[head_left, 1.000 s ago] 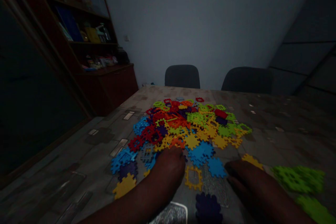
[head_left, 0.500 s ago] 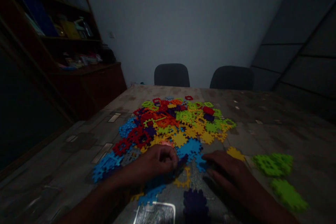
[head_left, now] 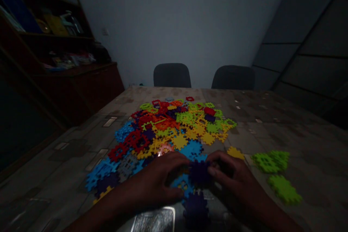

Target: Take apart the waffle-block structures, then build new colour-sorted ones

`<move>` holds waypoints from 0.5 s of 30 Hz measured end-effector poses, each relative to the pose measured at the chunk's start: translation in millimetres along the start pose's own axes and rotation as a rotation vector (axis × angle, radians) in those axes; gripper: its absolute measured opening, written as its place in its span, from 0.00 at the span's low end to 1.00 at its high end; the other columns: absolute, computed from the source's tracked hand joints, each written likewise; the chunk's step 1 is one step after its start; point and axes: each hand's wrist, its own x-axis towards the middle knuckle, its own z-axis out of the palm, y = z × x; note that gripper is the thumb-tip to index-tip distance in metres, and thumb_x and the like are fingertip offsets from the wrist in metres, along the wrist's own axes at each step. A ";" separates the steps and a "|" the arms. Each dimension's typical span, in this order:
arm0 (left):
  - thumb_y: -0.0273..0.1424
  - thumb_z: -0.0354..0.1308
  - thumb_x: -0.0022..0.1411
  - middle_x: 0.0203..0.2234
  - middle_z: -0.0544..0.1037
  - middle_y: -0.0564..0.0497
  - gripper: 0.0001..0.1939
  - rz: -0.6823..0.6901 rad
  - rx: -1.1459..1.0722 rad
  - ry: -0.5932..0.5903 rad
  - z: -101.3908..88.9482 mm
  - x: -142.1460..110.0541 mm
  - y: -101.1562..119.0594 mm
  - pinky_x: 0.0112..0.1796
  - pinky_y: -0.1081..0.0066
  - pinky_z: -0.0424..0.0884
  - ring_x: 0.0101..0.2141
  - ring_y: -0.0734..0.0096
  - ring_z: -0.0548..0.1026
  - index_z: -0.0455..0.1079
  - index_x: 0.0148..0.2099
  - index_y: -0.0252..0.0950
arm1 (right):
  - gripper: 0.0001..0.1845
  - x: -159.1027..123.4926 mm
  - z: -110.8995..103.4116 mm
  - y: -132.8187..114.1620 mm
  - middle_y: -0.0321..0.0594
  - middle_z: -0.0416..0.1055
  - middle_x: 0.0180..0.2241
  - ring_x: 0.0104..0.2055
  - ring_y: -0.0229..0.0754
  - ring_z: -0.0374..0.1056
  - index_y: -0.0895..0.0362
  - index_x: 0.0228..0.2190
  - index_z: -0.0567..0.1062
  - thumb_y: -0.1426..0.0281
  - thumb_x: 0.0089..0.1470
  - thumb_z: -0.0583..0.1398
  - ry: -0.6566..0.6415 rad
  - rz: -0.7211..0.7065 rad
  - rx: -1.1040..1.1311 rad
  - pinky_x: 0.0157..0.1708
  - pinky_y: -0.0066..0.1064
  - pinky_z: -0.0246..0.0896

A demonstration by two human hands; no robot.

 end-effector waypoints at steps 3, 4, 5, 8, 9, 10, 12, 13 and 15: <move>0.19 0.66 0.56 0.60 0.72 0.50 0.35 0.157 0.271 -0.138 -0.7 -4.3 2.2 0.62 0.59 0.56 0.59 0.57 0.67 0.68 0.63 0.48 | 0.15 0.4 -8.7 -7.1 0.34 0.68 0.27 0.29 0.40 0.65 0.55 0.38 0.75 0.58 0.54 0.63 0.029 0.062 0.076 0.29 0.29 0.59; 0.18 0.66 0.57 0.59 0.74 0.51 0.36 0.177 0.307 -0.174 -0.2 -4.8 1.7 0.62 0.59 0.56 0.58 0.58 0.69 0.67 0.63 0.49 | 0.15 0.5 -10.4 -8.4 0.33 0.67 0.26 0.29 0.40 0.65 0.55 0.38 0.75 0.57 0.54 0.63 0.031 0.070 0.075 0.29 0.29 0.59; 0.18 0.67 0.57 0.57 0.75 0.52 0.36 0.177 0.337 -0.193 0.2 -4.9 0.7 0.61 0.59 0.58 0.57 0.59 0.71 0.66 0.63 0.49 | 0.15 0.5 -11.1 -9.0 0.33 0.66 0.26 0.29 0.40 0.64 0.55 0.38 0.75 0.57 0.53 0.63 0.019 0.075 0.069 0.29 0.29 0.58; 0.20 0.71 0.55 0.55 0.76 0.49 0.35 0.143 0.449 -0.137 -1.7 -4.8 -5.0 0.58 0.58 0.63 0.55 0.56 0.72 0.67 0.62 0.45 | 0.14 -0.2 -8.3 -6.8 0.32 0.65 0.24 0.28 0.39 0.62 0.56 0.36 0.75 0.58 0.53 0.63 -0.074 0.099 0.041 0.28 0.28 0.56; 0.20 0.71 0.56 0.56 0.75 0.47 0.34 0.125 0.495 -0.085 -3.7 -5.0 -7.6 0.58 0.57 0.63 0.56 0.55 0.71 0.67 0.62 0.44 | 0.14 -0.6 -5.9 -4.9 0.32 0.65 0.24 0.27 0.38 0.61 0.56 0.35 0.75 0.59 0.52 0.62 -0.120 0.110 0.035 0.27 0.28 0.55; 0.20 0.70 0.57 0.58 0.73 0.45 0.34 0.113 0.543 -0.028 -6.2 -5.3 -10.4 0.58 0.56 0.63 0.57 0.54 0.70 0.66 0.63 0.42 | 0.14 -1.0 -3.1 -2.6 0.32 0.64 0.23 0.26 0.38 0.61 0.56 0.35 0.75 0.59 0.51 0.62 -0.169 0.120 0.029 0.26 0.27 0.54; 0.19 0.68 0.58 0.61 0.70 0.43 0.36 0.115 0.623 0.069 -11.7 -6.4 -15.6 0.59 0.55 0.63 0.60 0.52 0.67 0.63 0.65 0.41 | 0.14 -1.7 2.7 2.9 0.31 0.64 0.22 0.25 0.37 0.60 0.57 0.35 0.75 0.60 0.49 0.62 -0.262 0.139 0.011 0.25 0.26 0.52; 0.19 0.67 0.59 0.63 0.68 0.42 0.37 0.123 0.649 0.103 -13.9 -7.2 -17.5 0.60 0.54 0.62 0.61 0.51 0.66 0.61 0.67 0.41 | 0.14 -2.0 5.4 5.8 0.31 0.65 0.23 0.25 0.37 0.61 0.57 0.35 0.74 0.61 0.48 0.62 -0.303 0.146 -0.007 0.25 0.26 0.52; 0.20 0.65 0.61 0.65 0.65 0.42 0.37 0.136 0.663 0.135 -15.8 -9.4 -17.8 0.61 0.53 0.60 0.63 0.52 0.64 0.58 0.69 0.42 | 0.13 -2.4 9.6 11.5 0.31 0.66 0.23 0.24 0.36 0.61 0.57 0.36 0.74 0.65 0.48 0.62 -0.368 0.162 -0.068 0.25 0.25 0.51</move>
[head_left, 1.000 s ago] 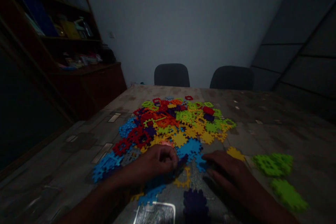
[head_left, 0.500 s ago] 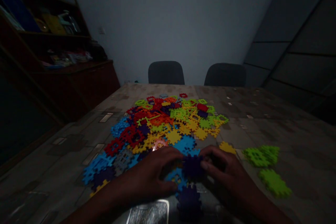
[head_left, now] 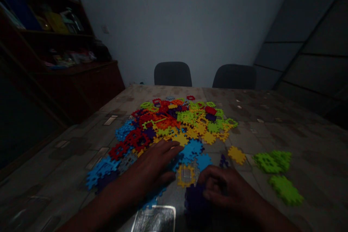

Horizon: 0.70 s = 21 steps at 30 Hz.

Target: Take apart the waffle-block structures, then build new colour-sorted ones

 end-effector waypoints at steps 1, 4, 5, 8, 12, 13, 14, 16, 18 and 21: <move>0.21 0.65 0.63 0.65 0.66 0.43 0.36 -0.001 -0.013 0.001 -0.9 -1.0 2.1 0.61 0.53 0.60 0.63 0.53 0.63 0.58 0.68 0.42 | 0.12 0.7 1.5 2.6 0.31 0.67 0.23 0.24 0.36 0.62 0.56 0.36 0.74 0.67 0.47 0.61 -0.022 0.010 -0.040 0.25 0.25 0.50; 0.26 0.64 0.66 0.59 0.72 0.47 0.25 -0.018 -0.097 -0.068 -1.8 -3.2 18.0 0.58 0.58 0.64 0.59 0.57 0.69 0.65 0.63 0.43 | 0.12 2.0 3.8 8.6 0.29 0.69 0.23 0.24 0.35 0.63 0.56 0.38 0.75 0.73 0.47 0.61 -0.036 -0.004 -0.198 0.24 0.24 0.48; 0.28 0.65 0.66 0.56 0.75 0.48 0.22 -0.018 -0.122 -0.113 -0.1 -3.2 24.7 0.56 0.60 0.66 0.56 0.57 0.71 0.67 0.60 0.43 | 0.13 2.1 3.8 9.6 0.29 0.70 0.23 0.24 0.35 0.63 0.55 0.38 0.75 0.74 0.48 0.61 -0.029 -0.014 -0.251 0.24 0.24 0.47; 0.34 0.69 0.62 0.49 0.78 0.50 0.21 0.017 -0.110 -0.236 16.4 -1.1 40.1 0.46 0.63 0.70 0.48 0.58 0.75 0.69 0.55 0.44 | 0.10 1.0 2.0 9.1 0.31 0.73 0.24 0.26 0.36 0.67 0.55 0.39 0.75 0.74 0.52 0.60 0.012 -0.037 -0.385 0.26 0.24 0.50; 0.27 0.69 0.56 0.49 0.77 0.47 0.31 0.099 0.095 -0.223 58.2 -0.1 43.0 0.43 0.61 0.69 0.44 0.56 0.74 0.64 0.60 0.41 | 0.10 -4.8 -9.0 4.4 0.41 0.78 0.33 0.35 0.44 0.73 0.55 0.36 0.76 0.70 0.61 0.54 0.174 -0.051 -0.538 0.34 0.30 0.59; 0.27 0.68 0.57 0.49 0.77 0.47 0.31 0.112 0.137 -0.192 68.8 -1.1 41.7 0.42 0.61 0.69 0.44 0.56 0.74 0.63 0.60 0.41 | 0.11 -7.0 -14.4 3.9 0.42 0.79 0.35 0.37 0.46 0.74 0.54 0.36 0.76 0.69 0.62 0.53 0.225 -0.047 -0.561 0.37 0.32 0.61; 0.27 0.67 0.59 0.48 0.77 0.46 0.29 0.119 0.169 -0.156 78.7 -2.4 40.1 0.42 0.61 0.69 0.43 0.55 0.74 0.62 0.61 0.40 | 0.12 -9.3 -21.0 4.0 0.43 0.79 0.36 0.38 0.47 0.75 0.54 0.38 0.76 0.68 0.62 0.52 0.274 -0.034 -0.576 0.38 0.33 0.62; 0.31 0.66 0.61 0.45 0.77 0.46 0.28 0.127 0.210 -0.098 96.1 -5.1 36.5 0.40 0.61 0.70 0.41 0.56 0.74 0.62 0.60 0.40 | 0.14 -14.3 -37.2 6.7 0.45 0.80 0.39 0.39 0.49 0.76 0.53 0.40 0.77 0.66 0.63 0.52 0.349 0.009 -0.592 0.38 0.34 0.63; 0.35 0.69 0.58 0.41 0.77 0.46 0.30 0.126 0.243 -0.061 110.2 -6.6 33.3 0.37 0.63 0.70 0.38 0.57 0.74 0.63 0.59 0.40 | 0.15 -18.8 -54.6 12.1 0.47 0.80 0.40 0.39 0.51 0.77 0.53 0.41 0.77 0.64 0.63 0.52 0.414 0.062 -0.625 0.36 0.35 0.64; 0.35 0.70 0.55 0.38 0.76 0.47 0.29 0.116 0.287 -0.022 124.1 -6.3 31.0 0.33 0.66 0.69 0.35 0.59 0.73 0.65 0.57 0.41 | 0.16 -22.9 -73.5 21.9 0.49 0.81 0.41 0.40 0.53 0.77 0.54 0.42 0.77 0.64 0.62 0.52 0.494 0.112 -0.721 0.35 0.36 0.64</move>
